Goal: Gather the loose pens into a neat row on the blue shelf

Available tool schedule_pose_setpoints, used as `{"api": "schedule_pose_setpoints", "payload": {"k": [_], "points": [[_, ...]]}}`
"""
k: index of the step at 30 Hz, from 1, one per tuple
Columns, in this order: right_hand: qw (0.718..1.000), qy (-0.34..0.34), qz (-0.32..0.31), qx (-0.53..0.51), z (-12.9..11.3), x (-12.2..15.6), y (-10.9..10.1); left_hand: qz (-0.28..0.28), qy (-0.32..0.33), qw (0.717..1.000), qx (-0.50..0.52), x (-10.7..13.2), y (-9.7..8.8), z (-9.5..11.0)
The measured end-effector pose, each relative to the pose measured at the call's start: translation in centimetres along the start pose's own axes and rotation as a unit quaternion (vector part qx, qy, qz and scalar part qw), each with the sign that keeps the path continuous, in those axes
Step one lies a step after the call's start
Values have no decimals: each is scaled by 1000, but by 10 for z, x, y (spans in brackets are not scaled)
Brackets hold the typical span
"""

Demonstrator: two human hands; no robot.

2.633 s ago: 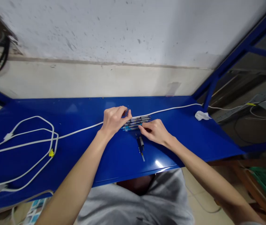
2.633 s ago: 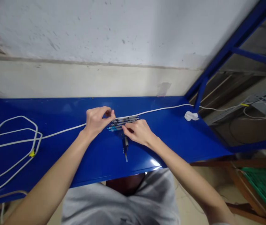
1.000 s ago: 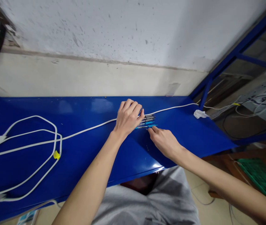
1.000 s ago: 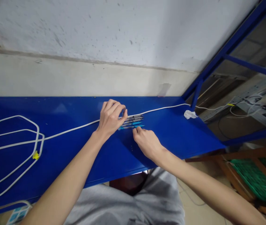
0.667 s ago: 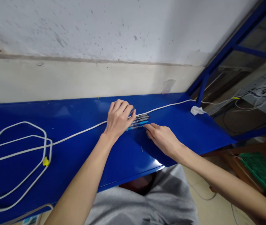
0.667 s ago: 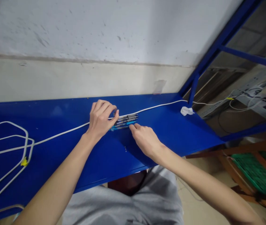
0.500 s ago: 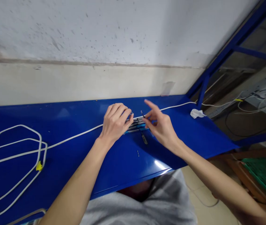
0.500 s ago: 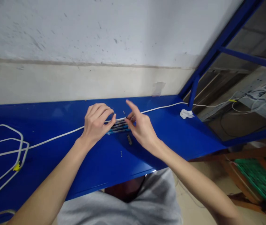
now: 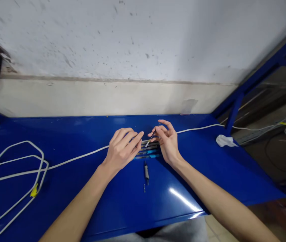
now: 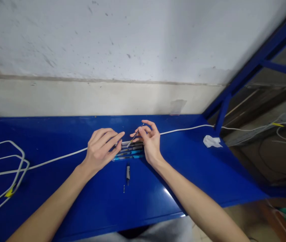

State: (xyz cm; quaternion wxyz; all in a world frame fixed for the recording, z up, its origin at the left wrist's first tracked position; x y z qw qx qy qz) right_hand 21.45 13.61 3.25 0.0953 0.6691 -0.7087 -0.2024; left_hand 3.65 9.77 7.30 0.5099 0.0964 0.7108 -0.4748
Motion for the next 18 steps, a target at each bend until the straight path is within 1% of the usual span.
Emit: {"api": "schedule_pose_setpoints", "payload": {"k": [3, 6, 9, 11, 14, 18], "points": [[1000, 6, 20, 10, 1, -3, -3, -40, -22, 999, 3, 3, 8, 0], [998, -15, 49, 28, 0, -8, -9, -66, -42, 997, 21, 5, 12, -2], [997, -28, 63, 37, -1, -9, -13, -79, -50, 994, 53, 6, 15, -1], [996, -34, 67, 41, -1, -10, -14, -78, -52, 992, 79, 6, 17, 1], [995, -57, 59, 59, -4, -9, -12, -71, -59, 991, 99, 7, 19, 3], [990, -90, 16, 104, -9, -4, -4, -74, -81, 990, 91, 9, 22, 0]]}}
Point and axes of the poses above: each hand's wrist, its own x-axis away from the middle knuckle, its own y-axis out of the palm, z = x × y, the point moved 5 cm from there along -x, towards the middle knuckle, and after that the axes turned 1 degree about x, right-handed, at the moved point
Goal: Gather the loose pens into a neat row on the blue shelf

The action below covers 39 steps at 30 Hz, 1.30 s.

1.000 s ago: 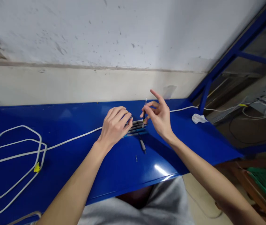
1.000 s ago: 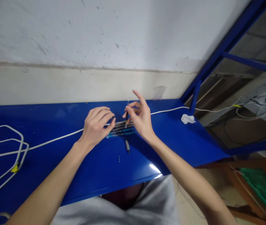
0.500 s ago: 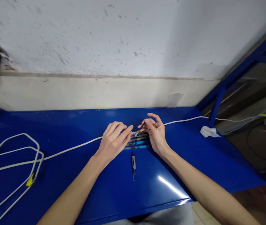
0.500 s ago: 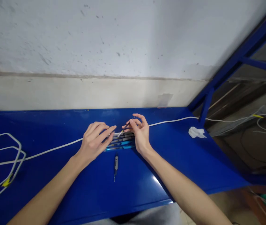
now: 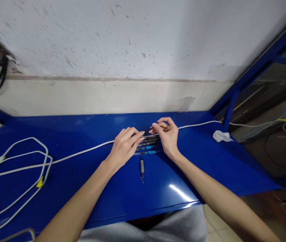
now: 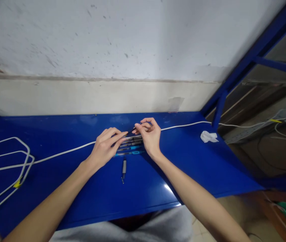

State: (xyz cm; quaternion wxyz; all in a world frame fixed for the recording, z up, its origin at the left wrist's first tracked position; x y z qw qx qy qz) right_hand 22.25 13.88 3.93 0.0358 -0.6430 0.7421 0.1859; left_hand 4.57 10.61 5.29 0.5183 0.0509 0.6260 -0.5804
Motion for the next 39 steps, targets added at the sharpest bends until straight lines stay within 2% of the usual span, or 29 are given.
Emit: {"api": "schedule_pose_setpoints", "payload": {"k": [3, 7, 10, 13, 16, 19, 21, 24, 28, 35, 39], "points": [[1000, -8, -8, 20, -4, 2, 1, 2, -30, 999, 11, 1, -2, -4], [998, -41, 51, 21, -10, -3, -9, -3, -55, 997, 45, 1, -4, -6], [997, -42, 53, 32, -11, -5, -11, -11, -54, 997, 61, 1, -3, -4], [997, -36, 13, 61, -10, 1, -5, -10, -57, 996, 69, 1, -2, -4], [995, -30, -56, 82, -10, 8, 3, -13, -73, 995, 65, 1, 0, -4], [990, -9, -129, 65, -7, 11, 10, -10, -94, 994, 55, 1, 0, -7], [987, 6, -152, 56, -5, 11, 12, -7, -99, 994, 38, 2, -1, -9], [986, 8, -146, 79, -3, 12, 12, -23, -85, 996, -3, 3, -1, -9], [982, -24, -122, 141, -3, 18, 11, -54, -69, 996, -25, 4, 1, -11], [962, -103, -104, 229, -16, 26, 12, -63, -68, 995, 26, 3, 1, -9], [958, -115, -95, 246, -22, 32, 15, -55, -57, 996, 42, 2, -2, -4]]}}
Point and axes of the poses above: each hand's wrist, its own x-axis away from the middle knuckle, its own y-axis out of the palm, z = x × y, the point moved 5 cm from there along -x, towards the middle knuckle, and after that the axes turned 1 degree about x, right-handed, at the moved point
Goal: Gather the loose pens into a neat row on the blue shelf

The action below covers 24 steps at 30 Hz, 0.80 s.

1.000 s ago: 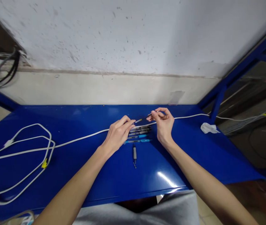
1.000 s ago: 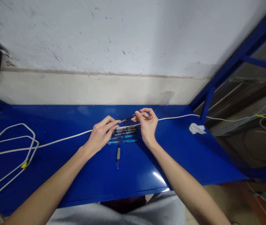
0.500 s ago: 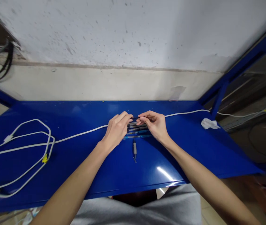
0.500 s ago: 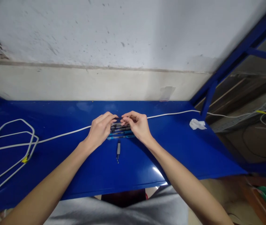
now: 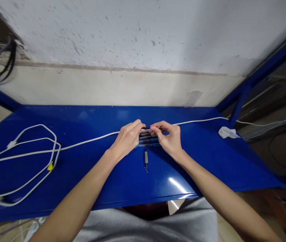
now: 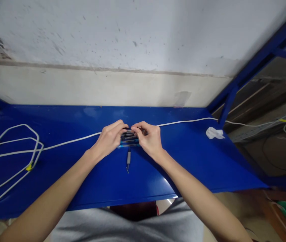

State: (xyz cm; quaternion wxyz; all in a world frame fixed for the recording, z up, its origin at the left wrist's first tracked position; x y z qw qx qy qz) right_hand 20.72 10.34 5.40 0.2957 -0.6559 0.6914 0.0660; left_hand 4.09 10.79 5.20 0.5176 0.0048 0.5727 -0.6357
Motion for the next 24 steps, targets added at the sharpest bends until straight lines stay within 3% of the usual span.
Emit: {"api": "schedule_pose_setpoints", "payload": {"k": [11, 20, 24], "points": [[1000, 7, 28, 10, 1, 6, 5, -2, 7, 1000, -15, -2, 0, 8], [994, 68, -37, -77, 12, 3, 11, -25, 3, 1000, 8, 2, 3, 6], [978, 104, -101, -152, 7, -2, 14, -11, 2, 1000, -17, 1, 2, 7]]}}
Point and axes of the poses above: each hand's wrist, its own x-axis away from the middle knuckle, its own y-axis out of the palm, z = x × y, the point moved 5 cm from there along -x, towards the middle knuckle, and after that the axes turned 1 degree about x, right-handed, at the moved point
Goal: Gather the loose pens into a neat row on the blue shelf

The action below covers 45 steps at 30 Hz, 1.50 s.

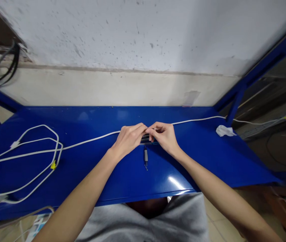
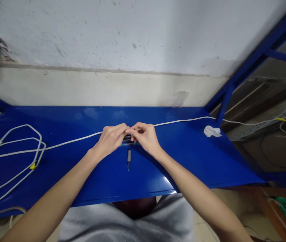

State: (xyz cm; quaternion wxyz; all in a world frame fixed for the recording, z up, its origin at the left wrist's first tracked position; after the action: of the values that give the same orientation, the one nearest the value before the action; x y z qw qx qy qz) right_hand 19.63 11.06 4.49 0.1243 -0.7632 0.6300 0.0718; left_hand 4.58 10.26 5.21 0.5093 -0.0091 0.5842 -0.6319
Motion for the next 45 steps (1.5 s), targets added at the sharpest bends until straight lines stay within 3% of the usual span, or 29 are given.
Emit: {"api": "schedule_pose_setpoints", "payload": {"k": [3, 8, 11, 14, 17, 22, 26, 30, 33, 36, 38, 40, 45], "points": [[999, -14, -34, 22, -11, -1, -3, 33, -19, 999, -3, 0, -4, -1], [966, -91, -49, 237, -33, 3, -11, 68, -57, 996, 6, 2, -11, -11], [930, -81, -233, 273, -38, 12, 6, 99, -97, 990, 10, 4, -18, -20], [856, -73, -422, 289, -37, 30, 26, 122, -106, 987, 6, 4, -21, -22], [811, -66, -477, 333, -30, 40, 34, 118, -89, 989, -1, 2, -20, -20], [801, -70, -483, 347, -19, 44, 41, 93, -67, 993, 6, 0, -15, -15], [820, -77, -475, 309, -21, 43, 42, 70, -58, 996, 12, 0, -12, -15], [884, -81, -417, 192, -36, 30, 30, 49, -62, 997, 9, 2, -7, -22], [946, -49, -312, 74, -36, 11, 11, 34, -64, 997, 4, 2, -4, -26], [989, -28, -146, -3, -23, -7, -11, 21, -70, 997, -5, 2, -2, -27], [999, -27, -31, -16, -12, -15, -25, 17, -68, 997, -12, 2, -2, -25], [999, -23, 29, -5, -3, -18, -32, 16, -60, 998, -16, 2, -2, -23], [999, -24, 4, 38, 4, -18, -30, 17, -53, 998, -21, 1, -3, -21]]}}
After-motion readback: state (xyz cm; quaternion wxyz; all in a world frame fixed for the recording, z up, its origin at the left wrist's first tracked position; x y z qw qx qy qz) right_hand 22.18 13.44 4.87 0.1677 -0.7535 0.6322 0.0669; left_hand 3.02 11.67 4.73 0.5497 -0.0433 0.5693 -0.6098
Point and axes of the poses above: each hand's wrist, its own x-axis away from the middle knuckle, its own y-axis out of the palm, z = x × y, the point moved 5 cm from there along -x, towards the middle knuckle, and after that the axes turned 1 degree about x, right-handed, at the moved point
